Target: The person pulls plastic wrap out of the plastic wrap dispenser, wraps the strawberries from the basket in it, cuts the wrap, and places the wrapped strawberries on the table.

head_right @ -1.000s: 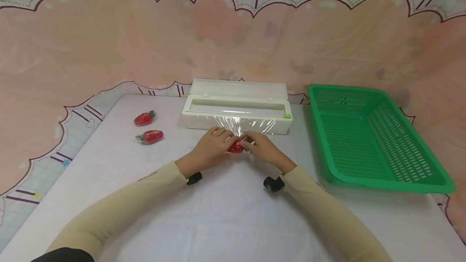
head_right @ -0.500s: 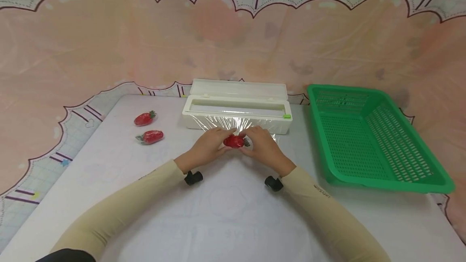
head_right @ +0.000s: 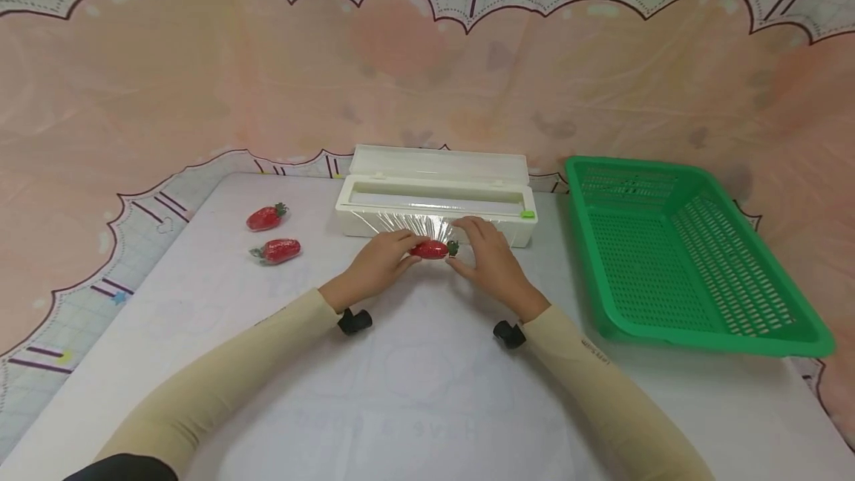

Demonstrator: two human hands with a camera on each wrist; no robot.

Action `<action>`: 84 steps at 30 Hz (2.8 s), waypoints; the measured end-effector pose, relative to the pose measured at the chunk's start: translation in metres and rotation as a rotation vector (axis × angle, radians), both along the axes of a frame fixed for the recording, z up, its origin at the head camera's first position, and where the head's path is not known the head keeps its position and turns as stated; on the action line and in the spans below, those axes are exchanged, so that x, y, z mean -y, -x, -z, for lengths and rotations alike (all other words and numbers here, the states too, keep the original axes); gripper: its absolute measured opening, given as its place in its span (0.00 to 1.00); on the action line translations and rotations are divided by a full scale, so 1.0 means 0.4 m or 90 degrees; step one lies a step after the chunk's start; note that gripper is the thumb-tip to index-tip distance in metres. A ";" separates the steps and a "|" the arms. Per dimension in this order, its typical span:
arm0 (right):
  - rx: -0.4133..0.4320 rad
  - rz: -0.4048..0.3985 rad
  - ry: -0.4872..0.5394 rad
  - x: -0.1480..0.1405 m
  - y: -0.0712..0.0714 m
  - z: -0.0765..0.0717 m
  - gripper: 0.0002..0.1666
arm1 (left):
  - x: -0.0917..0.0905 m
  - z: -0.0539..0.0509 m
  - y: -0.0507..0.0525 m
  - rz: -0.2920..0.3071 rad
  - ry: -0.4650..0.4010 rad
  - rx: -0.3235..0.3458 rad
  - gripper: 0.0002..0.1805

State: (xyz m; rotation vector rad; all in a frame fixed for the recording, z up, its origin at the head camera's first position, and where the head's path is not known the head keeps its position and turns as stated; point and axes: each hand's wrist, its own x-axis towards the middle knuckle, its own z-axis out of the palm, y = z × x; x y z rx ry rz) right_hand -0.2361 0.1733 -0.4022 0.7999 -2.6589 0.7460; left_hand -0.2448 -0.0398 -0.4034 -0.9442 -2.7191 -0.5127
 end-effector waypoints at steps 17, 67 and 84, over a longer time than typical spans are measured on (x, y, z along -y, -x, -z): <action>-0.008 0.025 -0.077 0.010 0.020 -0.002 0.18 | -0.002 -0.001 0.014 0.019 0.117 -0.168 0.29; 0.022 0.050 0.124 -0.123 0.135 -0.030 0.21 | 0.001 -0.038 0.096 0.089 0.160 0.069 0.15; 0.083 0.025 0.080 -0.238 0.223 0.033 0.29 | -0.328 -0.076 0.161 -0.032 0.143 -0.048 0.14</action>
